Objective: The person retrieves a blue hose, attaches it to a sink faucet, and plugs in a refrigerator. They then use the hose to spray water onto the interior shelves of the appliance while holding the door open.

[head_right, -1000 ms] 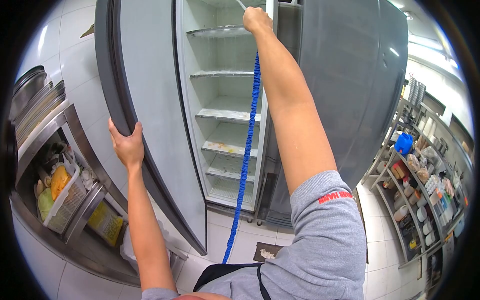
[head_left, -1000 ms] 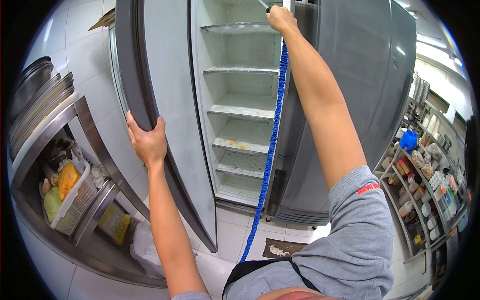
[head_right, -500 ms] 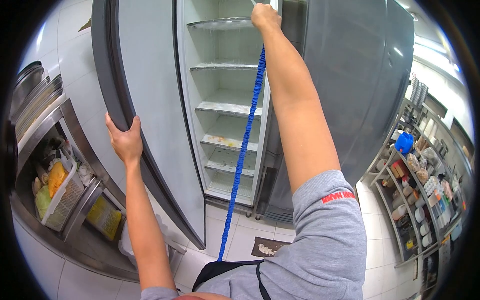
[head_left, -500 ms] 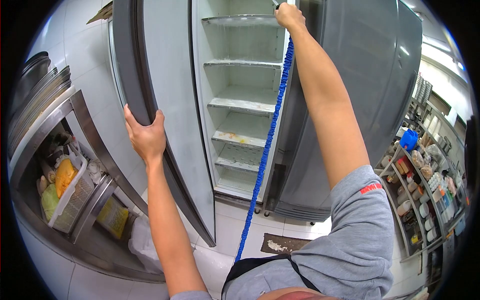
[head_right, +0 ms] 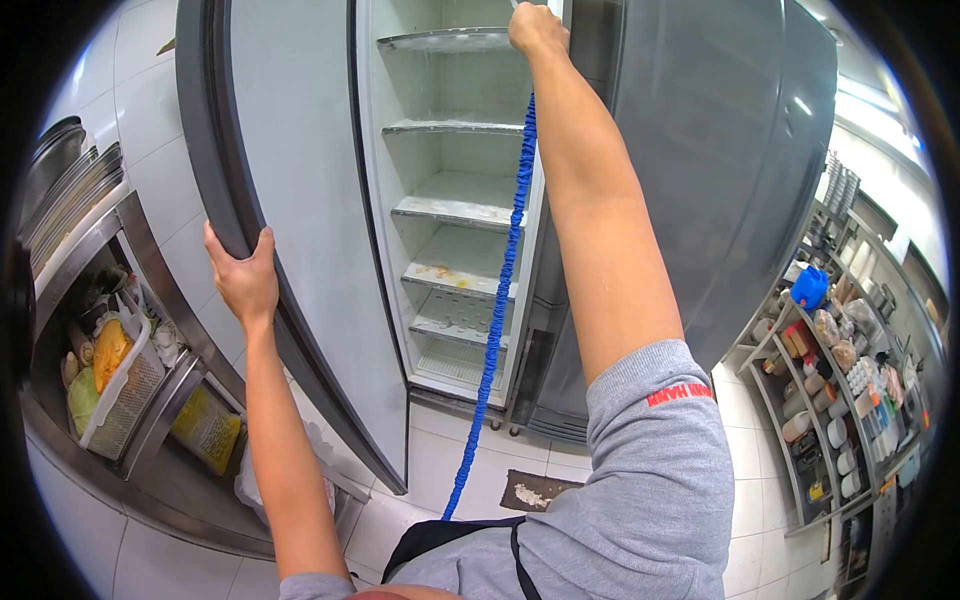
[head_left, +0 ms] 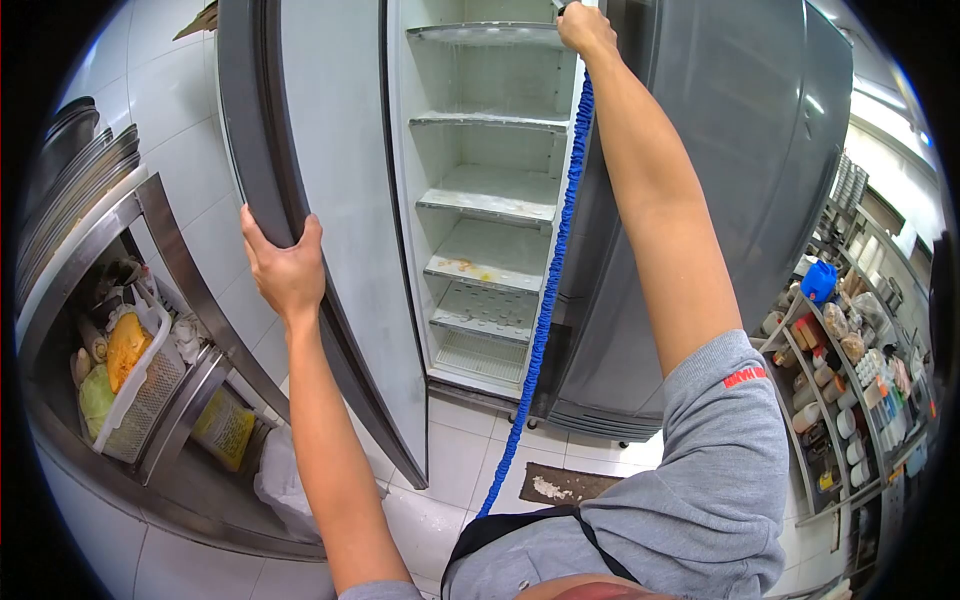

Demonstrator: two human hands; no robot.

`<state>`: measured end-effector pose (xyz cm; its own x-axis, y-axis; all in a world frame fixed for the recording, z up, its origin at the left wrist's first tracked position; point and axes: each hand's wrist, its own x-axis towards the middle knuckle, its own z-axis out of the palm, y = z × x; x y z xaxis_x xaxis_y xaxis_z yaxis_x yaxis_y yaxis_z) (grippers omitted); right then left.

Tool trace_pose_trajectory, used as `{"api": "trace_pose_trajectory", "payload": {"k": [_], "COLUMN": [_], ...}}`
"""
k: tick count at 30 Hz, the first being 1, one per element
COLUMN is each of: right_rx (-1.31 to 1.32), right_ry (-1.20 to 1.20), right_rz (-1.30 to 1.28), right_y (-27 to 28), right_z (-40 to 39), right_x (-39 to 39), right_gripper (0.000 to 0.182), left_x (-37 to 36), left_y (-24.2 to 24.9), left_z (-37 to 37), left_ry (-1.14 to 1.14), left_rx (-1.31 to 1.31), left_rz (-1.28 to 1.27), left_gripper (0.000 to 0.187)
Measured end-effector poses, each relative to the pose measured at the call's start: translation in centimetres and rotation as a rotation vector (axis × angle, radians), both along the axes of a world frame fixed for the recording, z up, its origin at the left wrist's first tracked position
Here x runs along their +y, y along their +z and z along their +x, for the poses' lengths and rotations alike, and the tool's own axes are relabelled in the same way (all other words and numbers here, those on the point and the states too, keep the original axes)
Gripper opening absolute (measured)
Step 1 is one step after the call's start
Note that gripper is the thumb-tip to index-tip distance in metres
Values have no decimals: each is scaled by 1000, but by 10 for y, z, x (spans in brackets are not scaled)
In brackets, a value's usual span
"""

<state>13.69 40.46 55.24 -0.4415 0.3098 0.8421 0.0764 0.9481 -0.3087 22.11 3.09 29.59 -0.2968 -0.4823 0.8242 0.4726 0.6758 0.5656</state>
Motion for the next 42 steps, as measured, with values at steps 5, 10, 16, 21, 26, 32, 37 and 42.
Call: {"api": "trace_pose_trajectory", "payload": {"k": [5, 10, 16, 21, 26, 32, 37, 42], "right_rx": [-25, -54, -124, -113, -124, -81, -56, -47], "right_ry": [6, 31, 28, 32, -14, -50, -66, -85], "right_rz": [8, -7, 56, 55, 107, 55, 13, 9], "right_y": [-2, -4, -6, -6, -9, -11, -13, -14], "right_z": [-1, -2, -23, -31, -17, -7, -3, -2], "right_x": [-4, -9, -6, -8, -14, -10, -11, -14], "right_gripper": [30, 29, 28, 28, 30, 31, 29, 27], "left_x": [-3, -5, -4, -4, -6, -7, -6, -8], "left_y": [-1, 0, 1, 1, 0, -1, 0, -2], "left_z": [-2, -1, 1, 0, -2, -4, -2, -5], "left_ry": [-20, -54, -24, -21, -56, -61, -46, -39], "left_rx": [8, 9, 1, 0, 14, 5, -9, 22], "left_rz": [6, 16, 7, 7, 23, 28, 21, 4], "left_gripper": [72, 76, 74, 73, 75, 76, 76, 75]}}
